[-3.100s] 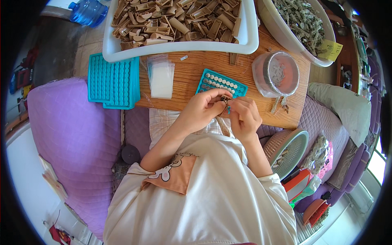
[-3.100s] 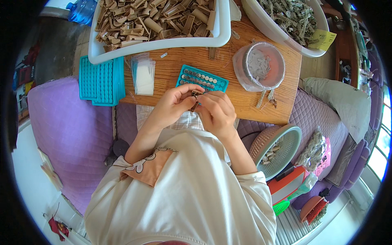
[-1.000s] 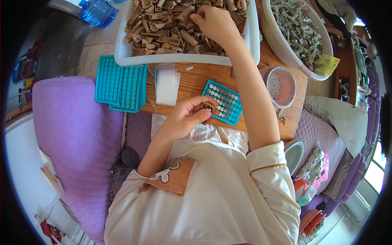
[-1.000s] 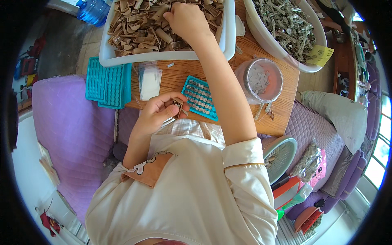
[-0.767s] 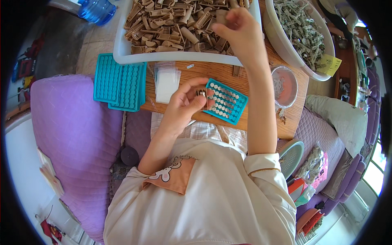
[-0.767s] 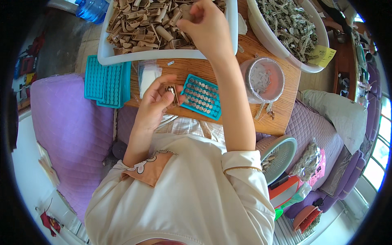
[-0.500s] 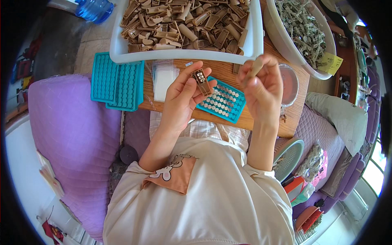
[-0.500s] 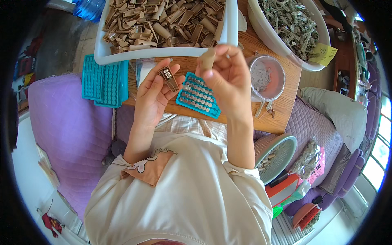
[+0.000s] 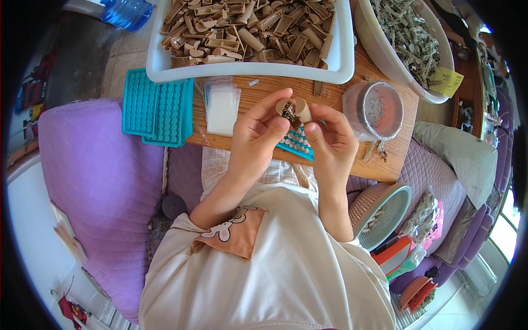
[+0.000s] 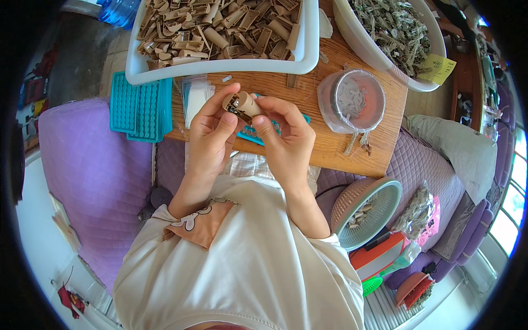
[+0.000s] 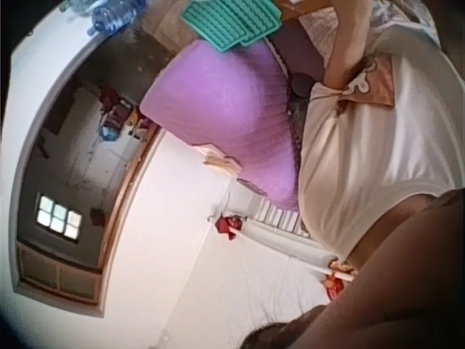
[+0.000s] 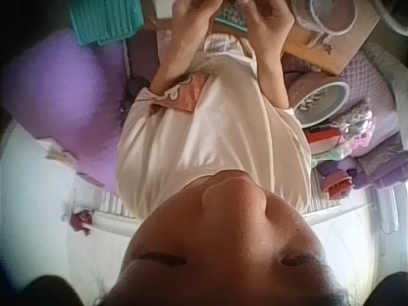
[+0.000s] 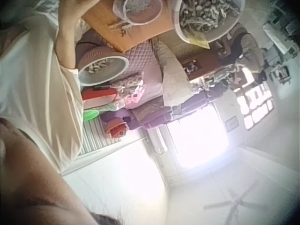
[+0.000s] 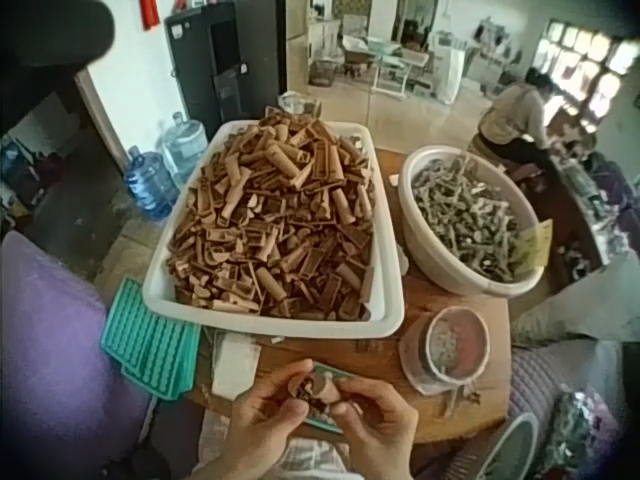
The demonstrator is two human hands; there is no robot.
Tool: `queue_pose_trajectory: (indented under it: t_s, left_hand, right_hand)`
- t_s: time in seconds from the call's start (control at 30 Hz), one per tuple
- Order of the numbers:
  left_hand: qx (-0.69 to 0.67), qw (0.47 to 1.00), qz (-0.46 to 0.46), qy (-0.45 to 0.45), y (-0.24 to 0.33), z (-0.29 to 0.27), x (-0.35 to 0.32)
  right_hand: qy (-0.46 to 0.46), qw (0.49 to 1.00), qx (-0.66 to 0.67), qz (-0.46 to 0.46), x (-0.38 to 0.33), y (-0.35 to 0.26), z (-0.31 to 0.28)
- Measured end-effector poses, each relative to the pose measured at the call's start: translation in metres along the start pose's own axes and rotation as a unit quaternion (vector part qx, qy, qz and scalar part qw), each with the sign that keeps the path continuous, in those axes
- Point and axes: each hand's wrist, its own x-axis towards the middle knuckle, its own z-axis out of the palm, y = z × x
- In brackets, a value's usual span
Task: The person assembles small light units by taking plastic casing pieces from a tray, placing electronic components and batteries into the housings, and fitting the casing parts together by hand.
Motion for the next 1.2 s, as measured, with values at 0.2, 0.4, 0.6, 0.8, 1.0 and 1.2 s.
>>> queue_pose_trajectory:
  t_s: [0.2,0.4,0.6,0.8,1.0,1.2]
  left_hand:
    - [0.024,1.0,0.0,-0.005,-0.002,0.0,-0.002]
    - [0.026,1.0,0.006,-0.01,-0.007,0.001,-0.002]
    - [0.057,0.998,0.031,-0.001,-0.007,0.003,-0.004]
    - [0.115,0.992,0.056,-0.011,-0.005,0.006,-0.006]
    - [0.088,0.993,0.074,-0.035,-0.001,0.012,-0.005]
    - [0.089,0.992,0.071,-0.06,-0.001,0.013,-0.005]
  right_hand:
    - [0.027,0.999,-0.028,-0.002,-0.005,0.006,0.006]
    - [0.036,0.997,-0.055,-0.033,-0.007,0.01,0.004]
    - [0.041,0.993,-0.108,-0.012,-0.007,0.008,0.005]
    - [0.025,0.991,-0.126,-0.023,-0.008,0.004,0.0]
    - [0.031,0.991,-0.101,-0.085,-0.011,-0.004,-0.01]
    - [0.007,0.981,-0.154,-0.115,-0.009,0.002,-0.015]
